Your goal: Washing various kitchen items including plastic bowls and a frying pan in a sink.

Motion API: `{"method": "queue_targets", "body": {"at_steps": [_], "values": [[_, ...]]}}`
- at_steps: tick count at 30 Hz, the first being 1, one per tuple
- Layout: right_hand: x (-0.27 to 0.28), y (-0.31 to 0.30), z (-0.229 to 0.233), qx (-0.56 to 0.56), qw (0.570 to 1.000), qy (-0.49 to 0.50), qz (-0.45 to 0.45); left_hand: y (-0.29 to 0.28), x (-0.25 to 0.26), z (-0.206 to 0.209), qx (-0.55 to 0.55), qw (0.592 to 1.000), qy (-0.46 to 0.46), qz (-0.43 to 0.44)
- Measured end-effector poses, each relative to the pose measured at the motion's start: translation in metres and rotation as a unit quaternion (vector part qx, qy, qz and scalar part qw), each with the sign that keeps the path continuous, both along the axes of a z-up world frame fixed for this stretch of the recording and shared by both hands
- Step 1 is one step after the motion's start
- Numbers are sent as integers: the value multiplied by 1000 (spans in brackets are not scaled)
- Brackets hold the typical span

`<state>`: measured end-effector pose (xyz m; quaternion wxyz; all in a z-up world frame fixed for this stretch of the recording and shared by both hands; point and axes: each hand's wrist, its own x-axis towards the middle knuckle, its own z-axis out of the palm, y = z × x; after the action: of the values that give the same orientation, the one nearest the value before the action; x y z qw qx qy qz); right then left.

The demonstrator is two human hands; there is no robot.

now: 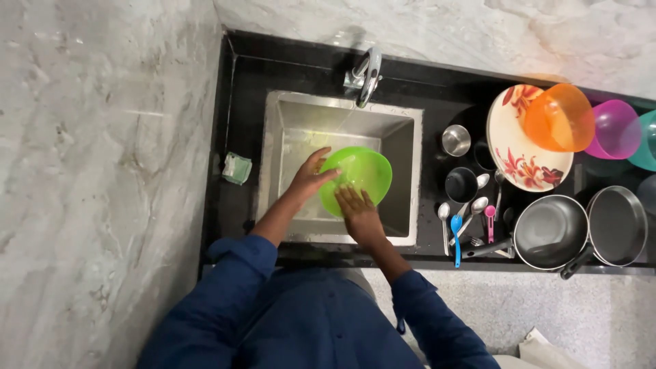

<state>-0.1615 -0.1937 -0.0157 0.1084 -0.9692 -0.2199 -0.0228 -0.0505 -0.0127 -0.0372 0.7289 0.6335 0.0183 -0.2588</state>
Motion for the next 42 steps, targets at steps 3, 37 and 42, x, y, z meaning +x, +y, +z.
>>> {"method": "queue_targets", "body": {"at_steps": [3,37,42], "values": [[-11,-15,-5,-1,1000,-3,-2,-11,-10,-18,-41,999,-6,0],[-7,-31,0,159,980,83,90,-43,-132,-43,-14,980,-141,138],[1,-60,7,83,988,19,127,-40,-119,-42,77,984,-65,144]]}}
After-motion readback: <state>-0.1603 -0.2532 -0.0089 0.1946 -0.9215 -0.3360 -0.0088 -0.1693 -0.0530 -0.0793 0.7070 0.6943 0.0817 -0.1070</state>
